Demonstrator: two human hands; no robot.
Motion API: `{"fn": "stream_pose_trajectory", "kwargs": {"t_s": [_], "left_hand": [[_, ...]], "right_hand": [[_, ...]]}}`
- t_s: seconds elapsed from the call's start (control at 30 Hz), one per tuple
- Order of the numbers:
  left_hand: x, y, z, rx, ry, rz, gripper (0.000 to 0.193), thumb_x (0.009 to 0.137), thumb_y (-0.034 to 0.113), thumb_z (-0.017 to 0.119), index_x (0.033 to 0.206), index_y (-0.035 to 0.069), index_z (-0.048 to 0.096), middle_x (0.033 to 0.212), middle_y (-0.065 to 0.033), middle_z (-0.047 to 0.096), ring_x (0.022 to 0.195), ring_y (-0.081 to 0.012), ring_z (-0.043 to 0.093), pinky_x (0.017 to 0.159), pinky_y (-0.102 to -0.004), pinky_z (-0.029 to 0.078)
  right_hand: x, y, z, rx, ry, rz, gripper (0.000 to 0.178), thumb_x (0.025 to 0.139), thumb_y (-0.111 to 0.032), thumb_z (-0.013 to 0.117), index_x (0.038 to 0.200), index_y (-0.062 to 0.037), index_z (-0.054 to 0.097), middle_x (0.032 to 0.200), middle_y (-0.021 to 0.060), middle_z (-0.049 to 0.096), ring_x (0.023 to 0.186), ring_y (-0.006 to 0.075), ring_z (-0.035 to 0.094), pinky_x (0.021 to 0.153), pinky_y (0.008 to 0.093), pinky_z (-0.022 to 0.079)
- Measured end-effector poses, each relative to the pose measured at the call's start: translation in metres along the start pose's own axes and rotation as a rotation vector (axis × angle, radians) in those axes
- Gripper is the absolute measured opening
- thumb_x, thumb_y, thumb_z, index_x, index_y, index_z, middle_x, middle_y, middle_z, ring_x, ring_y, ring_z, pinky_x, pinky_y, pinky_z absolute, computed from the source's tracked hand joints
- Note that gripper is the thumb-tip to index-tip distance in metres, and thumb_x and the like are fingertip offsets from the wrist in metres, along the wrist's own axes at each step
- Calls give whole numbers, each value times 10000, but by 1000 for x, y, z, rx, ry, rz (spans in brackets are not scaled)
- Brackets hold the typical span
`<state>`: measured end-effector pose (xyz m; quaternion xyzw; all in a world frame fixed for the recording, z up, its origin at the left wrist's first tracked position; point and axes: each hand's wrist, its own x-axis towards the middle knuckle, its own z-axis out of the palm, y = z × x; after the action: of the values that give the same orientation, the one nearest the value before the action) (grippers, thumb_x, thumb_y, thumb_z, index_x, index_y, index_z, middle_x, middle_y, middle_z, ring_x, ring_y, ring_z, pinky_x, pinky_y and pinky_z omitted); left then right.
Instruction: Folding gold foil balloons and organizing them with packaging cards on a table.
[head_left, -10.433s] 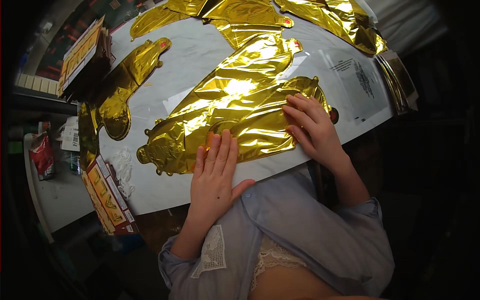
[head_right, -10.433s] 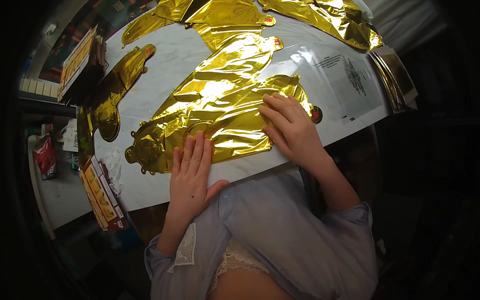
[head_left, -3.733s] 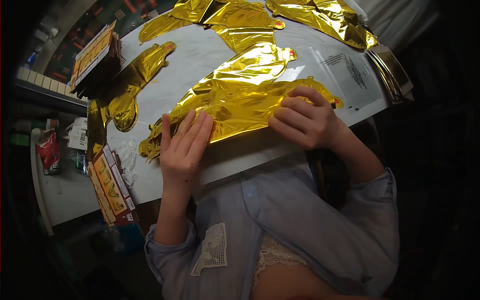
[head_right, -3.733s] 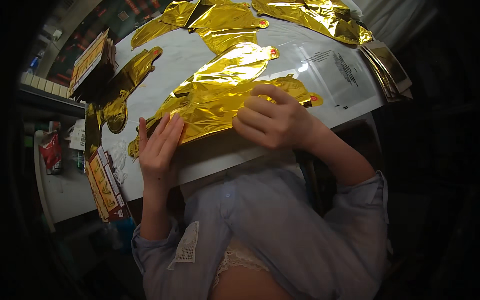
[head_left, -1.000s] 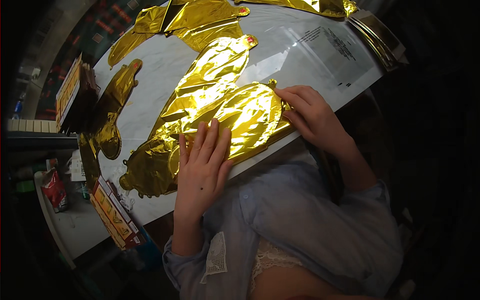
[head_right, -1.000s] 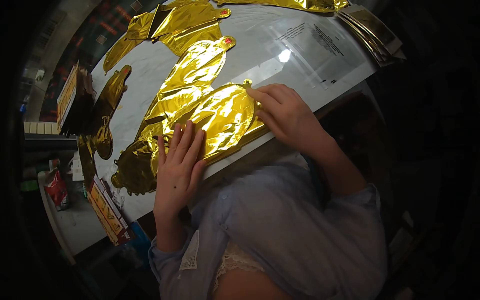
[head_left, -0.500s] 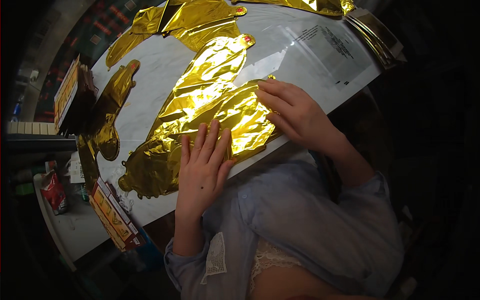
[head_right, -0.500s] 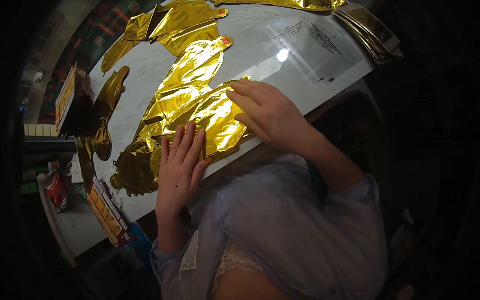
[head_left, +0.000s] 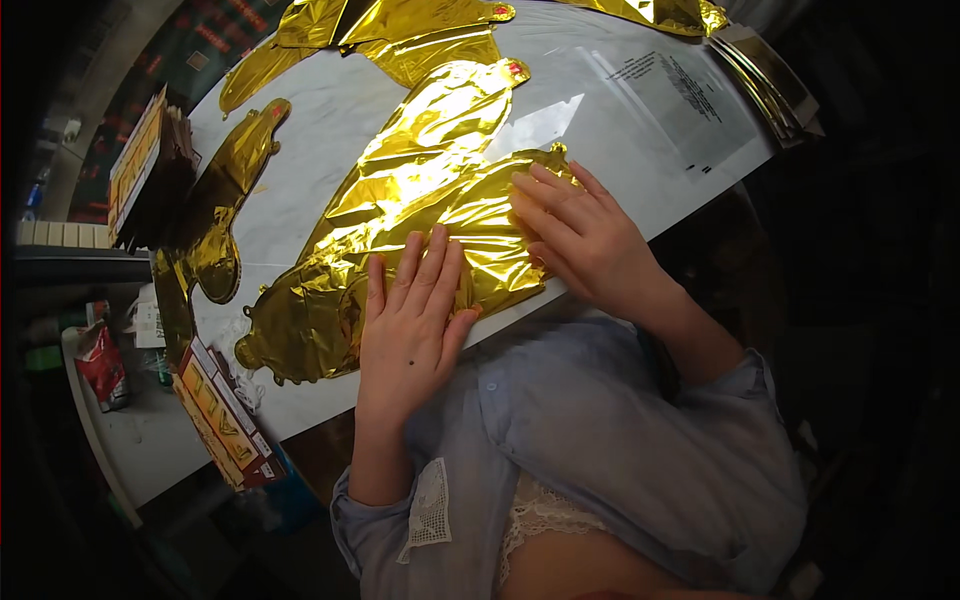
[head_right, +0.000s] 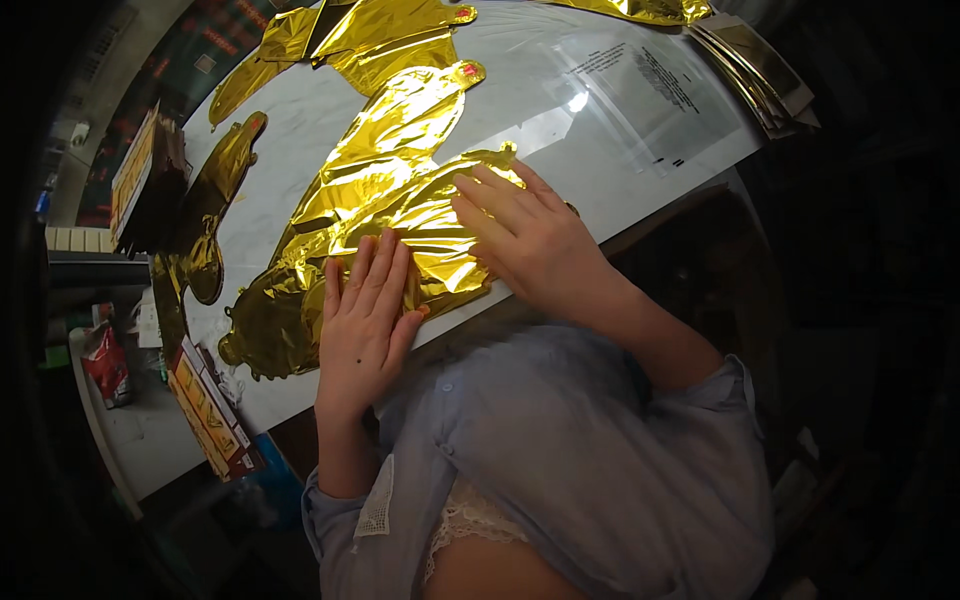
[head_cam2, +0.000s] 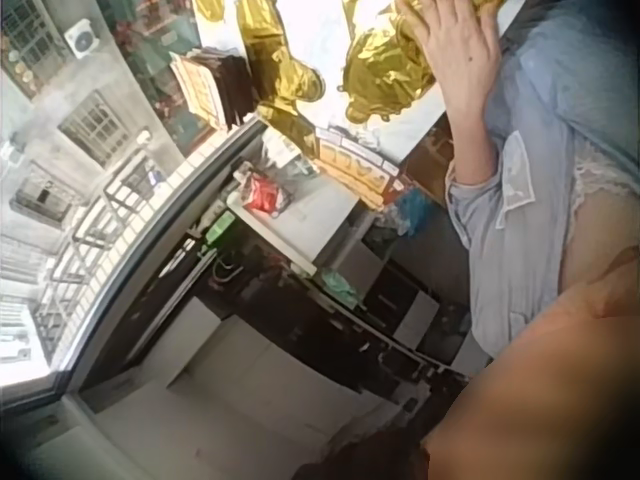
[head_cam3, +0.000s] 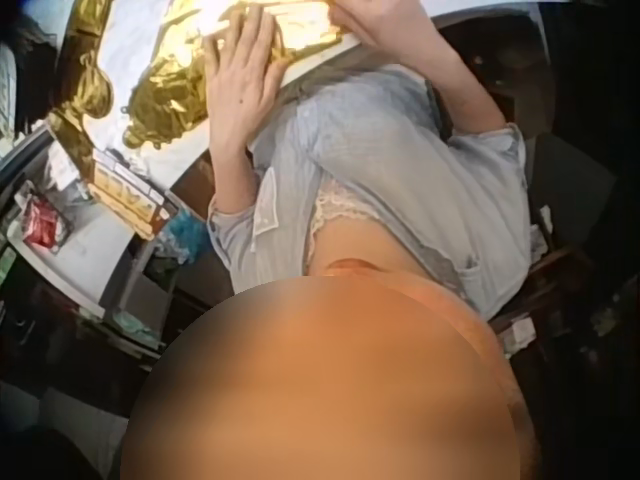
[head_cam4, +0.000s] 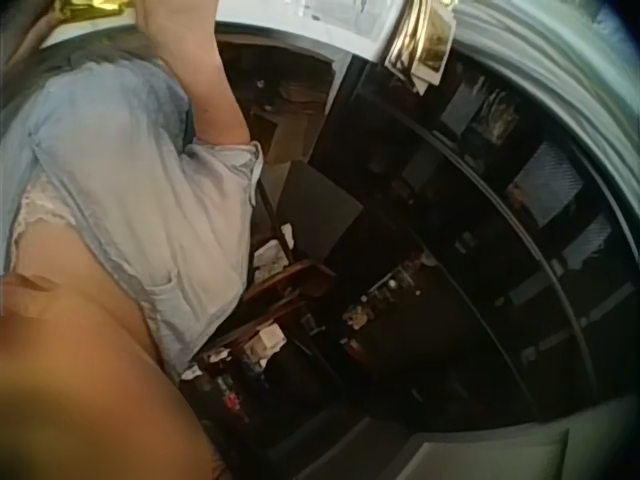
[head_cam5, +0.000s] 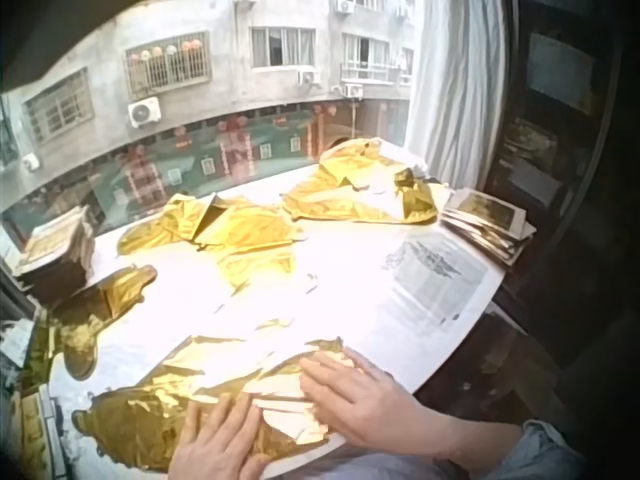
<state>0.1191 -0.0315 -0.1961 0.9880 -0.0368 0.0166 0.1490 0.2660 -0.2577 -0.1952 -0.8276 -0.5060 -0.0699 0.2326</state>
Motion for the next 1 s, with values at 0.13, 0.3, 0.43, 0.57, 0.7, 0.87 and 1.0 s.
{"fn": "stream_pose_trajectory", "kwargs": {"t_s": [0.13, 0.3, 0.43, 0.57, 0.7, 0.87, 1.0], "left_hand": [[1, -1, 1, 28, -3, 32, 663, 1055, 371, 559, 1638, 87, 420, 1728, -95, 360, 1611, -289, 301, 1312, -544, 135], [-2, -2, 2, 27, -6, 32, 686, 1058, 376, 554, 1659, 95, 378, 1736, -77, 347, 1609, -285, 302, 1312, -532, 142], [-6, -7, -4, -177, 38, 19, 682, 1058, 309, 550, 1666, 70, 353, 1735, -126, 333, 1618, -322, 276, 1312, -527, 135], [-13, -31, -6, -646, 334, -39, 635, 1079, 189, 525, 1664, 35, 335, 1741, -175, 302, 1624, -369, 244, 1316, -480, 138], [-27, -43, 0, -1339, 759, -210, 593, 1127, 205, 386, 1637, -72, 263, 1692, -236, 347, 1619, -288, 256, 1329, -406, 134], [-62, -62, -14, -1259, 1033, -334, 547, 1124, 205, 365, 1607, -46, 314, 1688, -222, 359, 1609, -299, 281, 1332, -435, 148], [-76, -34, -35, -474, 489, -23, 502, 1079, 224, 493, 1530, 4, 519, 1657, -225, 437, 1598, -374, 315, 1305, -567, 137]], "right_hand": [[-3, -36, 10, 135, -108, -117, 707, 979, -303, 706, 1565, 6, 459, 1638, 193, 450, 1535, 354, 420, 1269, 518, 303], [-17, -44, 16, 21, -277, -67, 863, 982, -468, 669, 1600, 55, 372, 1693, 237, 346, 1594, 356, 314, 1300, 502, 225], [-23, -31, 3, -126, -300, -33, 867, 982, -507, 664, 1573, 71, 405, 1681, 242, 367, 1587, 361, 328, 1294, 497, 234], [-26, -24, 2, -93, -320, -44, 889, 971, -457, 693, 1605, 66, 354, 1698, 248, 331, 1590, 383, 313, 1292, 504, 238], [-23, -27, 0, -90, -333, -45, 882, 971, -434, 695, 1608, 68, 347, 1699, 254, 324, 1590, 388, 310, 1291, 504, 239], [-19, -29, -3, -77, -337, -43, 869, 978, -429, 690, 1609, 62, 349, 1701, 247, 322, 1591, 389, 304, 1290, 505, 239], [-14, -29, -15, -22, -367, -3, 806, 1003, -411, 677, 1603, 34, 375, 1677, 233, 363, 1569, 396, 333, 1284, 507, 250]]}}
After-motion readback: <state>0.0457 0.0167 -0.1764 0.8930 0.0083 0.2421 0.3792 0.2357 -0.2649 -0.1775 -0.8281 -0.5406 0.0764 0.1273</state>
